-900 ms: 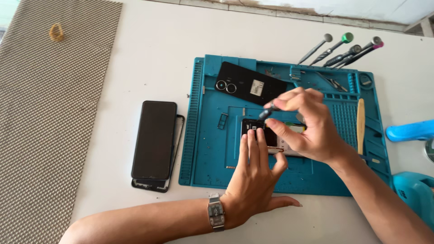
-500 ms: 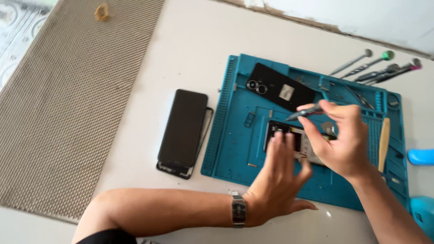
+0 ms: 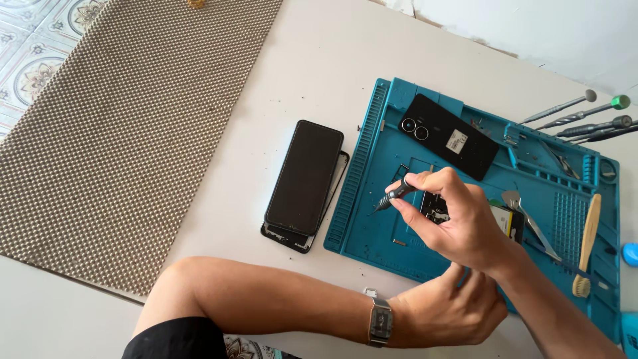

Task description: The person disassembles a smartphone on a blue work mat, using a screwdriver to remove screws and tweezers to lift internal components. The person removes a metal bracket and other small parts from the phone's interior, placing them on the mat.

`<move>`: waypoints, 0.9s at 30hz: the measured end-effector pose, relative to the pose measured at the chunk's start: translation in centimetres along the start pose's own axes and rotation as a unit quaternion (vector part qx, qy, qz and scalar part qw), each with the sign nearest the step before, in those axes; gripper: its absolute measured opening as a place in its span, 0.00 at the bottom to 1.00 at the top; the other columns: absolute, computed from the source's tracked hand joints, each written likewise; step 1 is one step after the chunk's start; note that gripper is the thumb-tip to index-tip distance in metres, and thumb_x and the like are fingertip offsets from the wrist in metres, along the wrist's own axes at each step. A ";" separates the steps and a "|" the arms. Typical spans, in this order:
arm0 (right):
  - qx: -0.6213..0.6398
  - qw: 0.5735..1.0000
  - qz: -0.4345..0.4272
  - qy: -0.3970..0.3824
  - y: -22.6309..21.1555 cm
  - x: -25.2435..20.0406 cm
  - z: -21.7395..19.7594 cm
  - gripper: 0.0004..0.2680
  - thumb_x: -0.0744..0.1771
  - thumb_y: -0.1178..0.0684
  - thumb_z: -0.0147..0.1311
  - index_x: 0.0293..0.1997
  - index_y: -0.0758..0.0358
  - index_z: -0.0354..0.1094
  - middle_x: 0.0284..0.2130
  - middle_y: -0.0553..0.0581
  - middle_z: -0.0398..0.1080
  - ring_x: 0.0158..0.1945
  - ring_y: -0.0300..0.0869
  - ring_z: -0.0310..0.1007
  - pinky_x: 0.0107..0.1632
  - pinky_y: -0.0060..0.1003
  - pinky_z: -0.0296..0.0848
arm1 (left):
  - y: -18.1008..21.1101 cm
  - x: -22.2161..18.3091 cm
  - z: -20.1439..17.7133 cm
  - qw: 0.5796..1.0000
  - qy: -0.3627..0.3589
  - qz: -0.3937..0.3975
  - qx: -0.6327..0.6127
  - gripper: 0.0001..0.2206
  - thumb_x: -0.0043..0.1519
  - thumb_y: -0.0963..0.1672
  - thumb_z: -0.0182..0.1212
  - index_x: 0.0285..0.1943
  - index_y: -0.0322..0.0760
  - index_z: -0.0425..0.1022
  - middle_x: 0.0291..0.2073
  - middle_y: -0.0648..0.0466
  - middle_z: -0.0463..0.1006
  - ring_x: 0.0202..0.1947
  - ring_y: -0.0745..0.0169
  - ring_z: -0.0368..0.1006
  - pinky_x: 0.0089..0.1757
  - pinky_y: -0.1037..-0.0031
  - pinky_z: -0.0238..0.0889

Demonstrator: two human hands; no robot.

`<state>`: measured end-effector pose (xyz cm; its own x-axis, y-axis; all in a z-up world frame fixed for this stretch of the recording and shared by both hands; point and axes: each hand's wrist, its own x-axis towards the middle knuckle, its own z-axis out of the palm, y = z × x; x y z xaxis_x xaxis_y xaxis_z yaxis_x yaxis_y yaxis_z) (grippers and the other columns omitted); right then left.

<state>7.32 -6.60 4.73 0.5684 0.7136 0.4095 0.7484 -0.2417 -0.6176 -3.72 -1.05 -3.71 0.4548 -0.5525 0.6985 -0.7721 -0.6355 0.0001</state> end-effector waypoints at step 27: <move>0.126 0.936 0.168 0.282 8.0 -6.4 -7.3 0.14 0.71 0.66 0.55 0.58 0.68 0.50 0.46 0.64 0.74 0.48 0.42 0.79 0.49 0.34 0.81 | -2.4 3.2 -1.8 0.968 -0.214 -0.130 -0.002 0.47 0.55 0.68 0.51 0.64 0.25 0.64 0.65 0.17 0.57 0.68 0.13 0.51 0.63 0.35 0.42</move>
<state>12.20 -17.89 2.06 0.9008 0.1470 0.4087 0.4305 -0.1769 -0.8851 -1.21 -0.32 -0.12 0.7753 -0.5480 0.3141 -0.6084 -0.7814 0.1386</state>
